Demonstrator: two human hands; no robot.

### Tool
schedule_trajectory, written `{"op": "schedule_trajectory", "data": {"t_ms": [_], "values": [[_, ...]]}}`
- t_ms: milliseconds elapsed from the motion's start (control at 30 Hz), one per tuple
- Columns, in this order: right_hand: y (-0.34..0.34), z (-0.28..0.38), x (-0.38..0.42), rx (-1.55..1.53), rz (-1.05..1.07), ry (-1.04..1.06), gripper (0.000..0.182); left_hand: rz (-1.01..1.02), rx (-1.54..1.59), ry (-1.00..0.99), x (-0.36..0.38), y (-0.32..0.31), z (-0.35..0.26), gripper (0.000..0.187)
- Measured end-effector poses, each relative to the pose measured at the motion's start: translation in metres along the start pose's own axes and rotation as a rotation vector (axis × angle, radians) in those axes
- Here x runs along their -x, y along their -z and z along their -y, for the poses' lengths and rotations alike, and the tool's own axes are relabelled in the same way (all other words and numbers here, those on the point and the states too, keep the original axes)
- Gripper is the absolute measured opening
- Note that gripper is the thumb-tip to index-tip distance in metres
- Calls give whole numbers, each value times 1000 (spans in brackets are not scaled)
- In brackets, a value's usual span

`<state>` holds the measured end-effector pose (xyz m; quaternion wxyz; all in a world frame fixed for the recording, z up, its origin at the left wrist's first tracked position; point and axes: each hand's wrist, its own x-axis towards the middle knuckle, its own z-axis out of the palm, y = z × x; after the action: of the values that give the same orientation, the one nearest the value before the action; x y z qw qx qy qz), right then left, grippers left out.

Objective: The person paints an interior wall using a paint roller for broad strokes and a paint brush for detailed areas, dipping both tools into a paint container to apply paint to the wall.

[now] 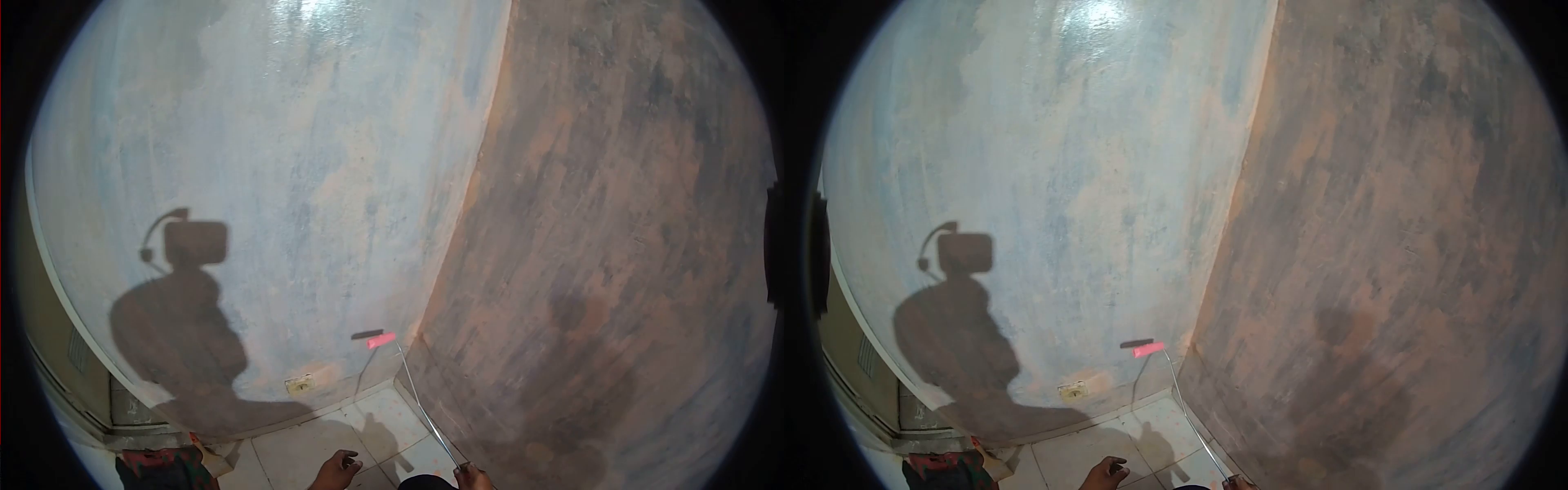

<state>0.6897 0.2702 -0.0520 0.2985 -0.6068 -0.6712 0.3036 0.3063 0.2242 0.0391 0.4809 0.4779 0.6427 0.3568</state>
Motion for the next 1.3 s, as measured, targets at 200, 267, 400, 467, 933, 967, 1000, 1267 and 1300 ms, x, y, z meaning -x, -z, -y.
{"op": "schedule_trajectory", "data": {"t_ms": [200,267,400,467,933,967,1000,1267,1300], "values": [[98,181,8,-873,580,-333,35,311,404,-245,-17,-65,-82,41],[95,185,-5,-1104,748,-322,35,359,532,-405,-10,-78,-150,37],[89,191,-19,-1364,832,-297,35,448,759,-503,-9,-85,-224,39],[80,196,-24,-1399,759,-311,33,382,750,-469,-23,-86,-237,34],[34,146,-19,-175,-86,132,41,131,499,-266,-102,-113,-250,29],[30,138,-19,-180,-83,131,41,129,510,-238,-101,-112,-251,30],[22,128,-22,-182,-116,156,42,126,507,-237,-103,-112,-249,30],[15,113,-68,-108,10,123,44,-10,-41,-268,-148,-95,-223,32],[18,123,-82,-47,-88,203,43,-17,-42,-272,-145,-90,-217,32]]}}
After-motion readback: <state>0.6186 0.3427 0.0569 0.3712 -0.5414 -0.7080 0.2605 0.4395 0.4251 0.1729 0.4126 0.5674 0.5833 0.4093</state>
